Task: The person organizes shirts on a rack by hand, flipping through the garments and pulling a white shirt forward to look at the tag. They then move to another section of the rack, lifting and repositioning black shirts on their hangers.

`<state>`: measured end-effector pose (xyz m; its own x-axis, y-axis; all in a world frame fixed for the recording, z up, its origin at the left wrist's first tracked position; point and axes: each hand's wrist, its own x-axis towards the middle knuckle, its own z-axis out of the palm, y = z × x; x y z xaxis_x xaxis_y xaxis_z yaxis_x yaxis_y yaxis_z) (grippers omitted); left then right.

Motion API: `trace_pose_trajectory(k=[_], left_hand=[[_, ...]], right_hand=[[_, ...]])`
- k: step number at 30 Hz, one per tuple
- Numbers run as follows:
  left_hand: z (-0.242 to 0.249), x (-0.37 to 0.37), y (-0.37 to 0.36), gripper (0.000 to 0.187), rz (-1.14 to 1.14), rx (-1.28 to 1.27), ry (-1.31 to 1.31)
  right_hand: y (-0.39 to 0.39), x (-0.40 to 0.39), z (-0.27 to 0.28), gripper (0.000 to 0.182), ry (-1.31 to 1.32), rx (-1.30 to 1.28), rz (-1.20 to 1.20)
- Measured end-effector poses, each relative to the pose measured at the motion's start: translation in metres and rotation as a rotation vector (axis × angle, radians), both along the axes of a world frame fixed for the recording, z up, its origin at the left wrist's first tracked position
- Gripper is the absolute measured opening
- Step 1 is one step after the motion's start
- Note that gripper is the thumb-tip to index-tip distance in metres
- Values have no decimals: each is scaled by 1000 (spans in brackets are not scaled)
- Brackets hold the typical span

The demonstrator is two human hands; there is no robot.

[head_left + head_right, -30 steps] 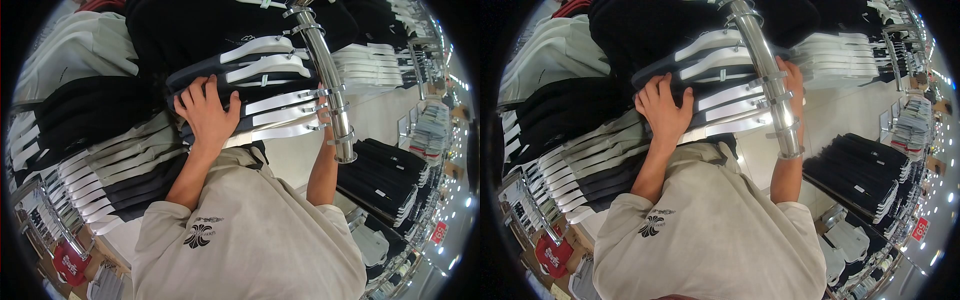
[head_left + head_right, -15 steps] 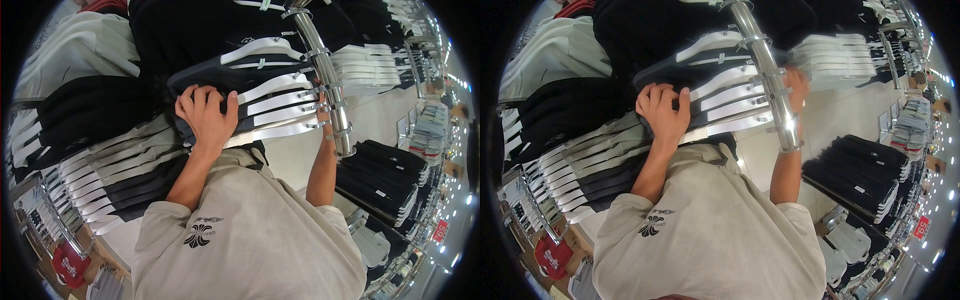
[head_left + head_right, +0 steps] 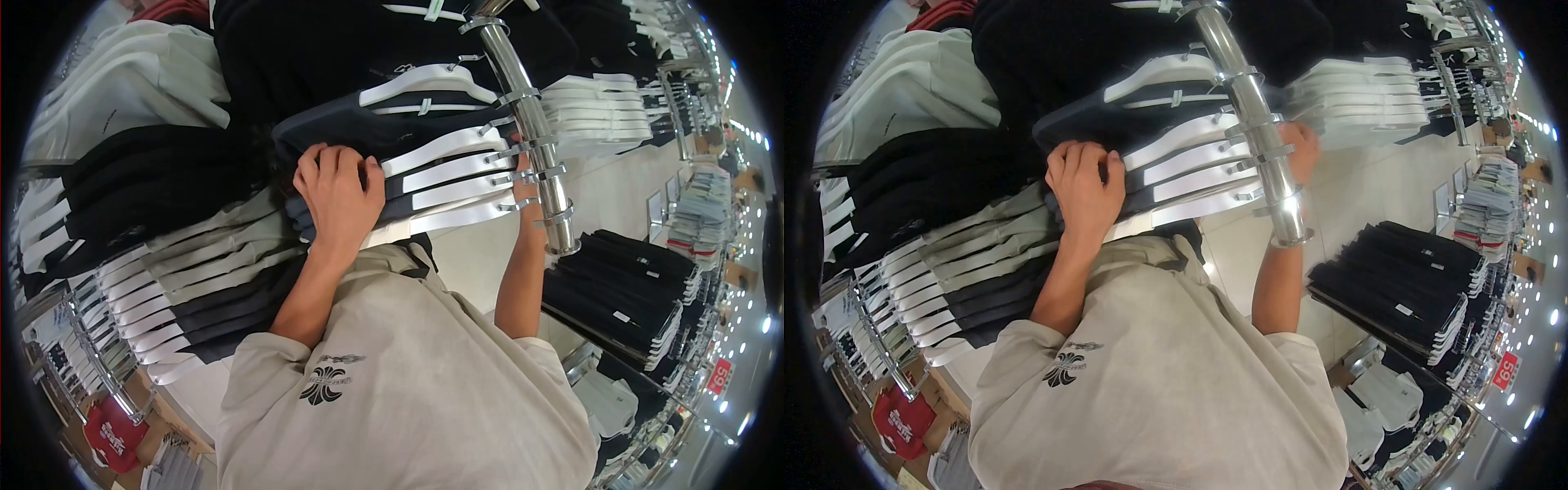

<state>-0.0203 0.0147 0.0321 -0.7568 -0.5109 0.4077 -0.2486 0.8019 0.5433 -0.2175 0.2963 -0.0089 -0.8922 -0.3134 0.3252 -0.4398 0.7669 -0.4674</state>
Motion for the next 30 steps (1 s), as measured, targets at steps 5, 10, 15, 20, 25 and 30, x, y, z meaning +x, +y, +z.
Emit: trace_pose_trajectory(k=[5,10,15,20,25,30], left_hand=[[38,-12,-14,40,-92,-96,-66],[34,-50,-41,47,-125,-116,55],[16,-57,-44,41,-96,-47,-98],[-2,-56,-34,35,-82,-43,-1],[-11,-56,-23,35,-87,23,38],[-12,-54,-22,35,-111,118,37]], right_hand=[[-22,15,29,47,-169,30,-35],[-28,1,23,41,-240,-213,154],[-68,20,63,39,-183,-87,28],[-54,-8,26,49,-61,-151,81],[-41,-12,28,57,-332,-429,153],[-52,8,69,58,-342,-182,126]])
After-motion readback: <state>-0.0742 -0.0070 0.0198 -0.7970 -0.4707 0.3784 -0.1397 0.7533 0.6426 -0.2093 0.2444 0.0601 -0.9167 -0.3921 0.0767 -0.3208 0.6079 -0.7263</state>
